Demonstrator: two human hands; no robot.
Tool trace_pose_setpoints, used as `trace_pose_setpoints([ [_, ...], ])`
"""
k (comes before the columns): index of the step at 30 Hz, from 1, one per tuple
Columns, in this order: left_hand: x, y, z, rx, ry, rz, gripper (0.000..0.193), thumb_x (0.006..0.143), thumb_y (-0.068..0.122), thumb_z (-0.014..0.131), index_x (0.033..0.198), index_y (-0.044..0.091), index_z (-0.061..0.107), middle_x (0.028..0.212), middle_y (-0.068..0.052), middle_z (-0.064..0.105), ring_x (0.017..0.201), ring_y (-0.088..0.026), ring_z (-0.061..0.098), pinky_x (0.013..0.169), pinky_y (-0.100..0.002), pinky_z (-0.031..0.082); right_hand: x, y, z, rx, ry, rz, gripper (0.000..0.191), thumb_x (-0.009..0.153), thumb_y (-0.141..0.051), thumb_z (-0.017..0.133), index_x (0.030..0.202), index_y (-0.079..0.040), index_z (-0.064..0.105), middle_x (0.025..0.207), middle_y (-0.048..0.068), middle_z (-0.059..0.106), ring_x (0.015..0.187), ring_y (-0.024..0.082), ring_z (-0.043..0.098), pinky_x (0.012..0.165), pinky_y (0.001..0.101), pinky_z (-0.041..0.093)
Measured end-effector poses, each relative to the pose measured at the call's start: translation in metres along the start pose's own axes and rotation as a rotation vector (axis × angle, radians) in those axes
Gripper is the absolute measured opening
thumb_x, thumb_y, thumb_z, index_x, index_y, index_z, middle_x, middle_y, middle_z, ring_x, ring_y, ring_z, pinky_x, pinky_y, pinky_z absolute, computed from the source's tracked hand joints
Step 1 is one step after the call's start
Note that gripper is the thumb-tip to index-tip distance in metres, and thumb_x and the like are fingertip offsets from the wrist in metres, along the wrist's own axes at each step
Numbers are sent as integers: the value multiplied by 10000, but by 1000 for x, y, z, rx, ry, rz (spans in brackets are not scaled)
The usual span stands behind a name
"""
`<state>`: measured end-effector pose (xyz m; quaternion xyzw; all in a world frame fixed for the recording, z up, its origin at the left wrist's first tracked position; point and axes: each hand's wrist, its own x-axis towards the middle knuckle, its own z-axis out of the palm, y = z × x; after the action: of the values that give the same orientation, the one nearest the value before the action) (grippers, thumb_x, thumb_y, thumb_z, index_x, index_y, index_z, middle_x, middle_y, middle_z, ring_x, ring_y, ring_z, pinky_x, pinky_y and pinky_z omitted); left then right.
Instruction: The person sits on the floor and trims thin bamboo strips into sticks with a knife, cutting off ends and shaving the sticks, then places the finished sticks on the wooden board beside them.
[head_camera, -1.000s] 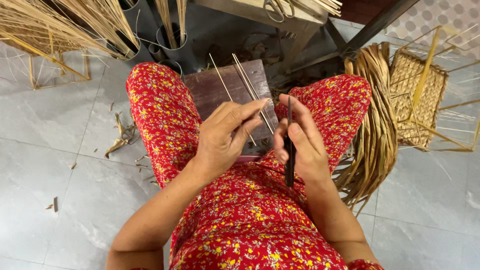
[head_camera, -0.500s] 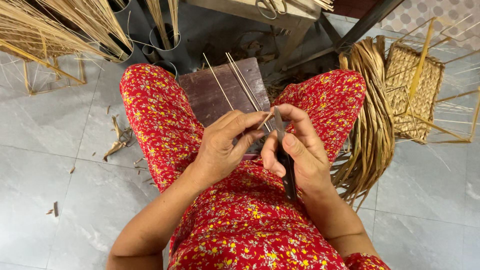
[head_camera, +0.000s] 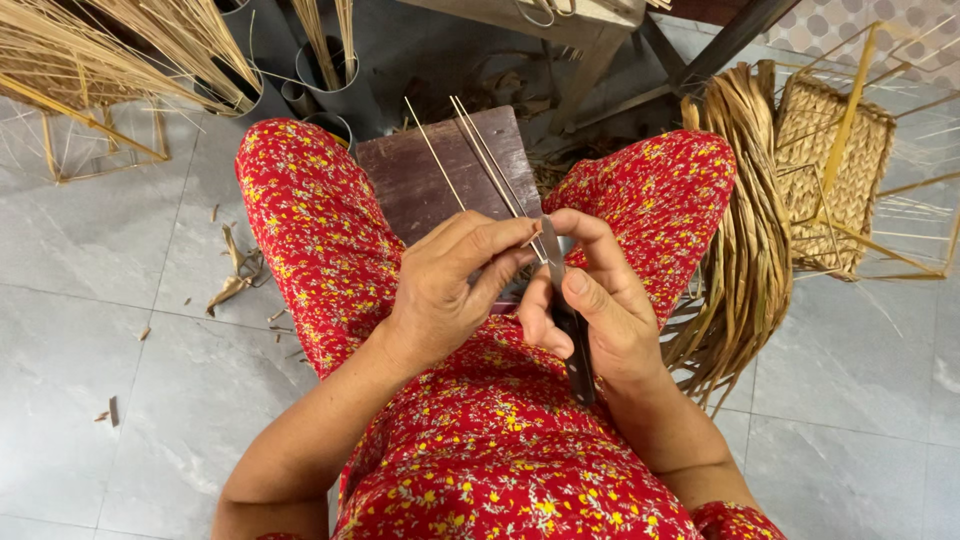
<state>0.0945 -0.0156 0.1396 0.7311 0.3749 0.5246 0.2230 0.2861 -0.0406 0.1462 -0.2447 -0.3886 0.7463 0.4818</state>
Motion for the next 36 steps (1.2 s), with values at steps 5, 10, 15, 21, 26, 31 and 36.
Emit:
trace_pose_setpoints([
  [5,-1,0,0,21,-1,21,354,924,11,793,1241,101,666,979,-52,706,885,-210,707,752,-326,568,0,0,1,8,-6,2,500,1101,-265,574,1509,-69,362,848,218,657,600,130,503,585,248,434],
  [10,-2,-1,1,31,2,27,365,918,2,788,1246,102,664,983,-53,702,891,-217,706,756,-327,569,-1,1,0,9,-4,5,494,1101,-259,572,1507,-72,362,850,221,656,605,134,505,582,241,430],
  [15,-3,-2,3,66,31,70,390,909,11,810,1258,105,664,979,-54,693,891,-224,701,762,-333,568,-1,4,-1,16,-11,-11,490,1106,-260,569,1508,-75,359,853,220,654,605,135,509,585,242,436],
  [21,-3,-1,4,93,54,88,393,889,7,832,1240,101,682,967,-50,691,877,-218,698,745,-326,566,0,6,-3,14,-28,-15,460,1116,-250,553,1492,-73,358,855,219,653,601,133,507,579,241,437],
  [26,-3,-2,5,88,66,99,387,872,-3,839,1216,92,687,974,-54,695,879,-215,700,739,-323,567,0,8,-5,25,-39,-25,424,1121,-227,539,1473,-70,363,859,219,652,609,135,510,586,238,438],
  [31,-3,-2,6,117,70,109,391,860,-10,843,1207,84,692,952,-50,690,864,-212,697,724,-320,565,2,11,-7,38,-62,-42,395,1131,-209,525,1464,-70,365,848,212,646,601,129,502,576,244,437],
  [36,-3,-2,5,118,59,109,389,856,-18,834,1203,83,690,957,-54,692,864,-215,698,728,-323,566,1,10,-8,40,-57,-31,367,1132,-207,520,1438,-70,371,830,197,639,584,124,494,550,242,425],
])
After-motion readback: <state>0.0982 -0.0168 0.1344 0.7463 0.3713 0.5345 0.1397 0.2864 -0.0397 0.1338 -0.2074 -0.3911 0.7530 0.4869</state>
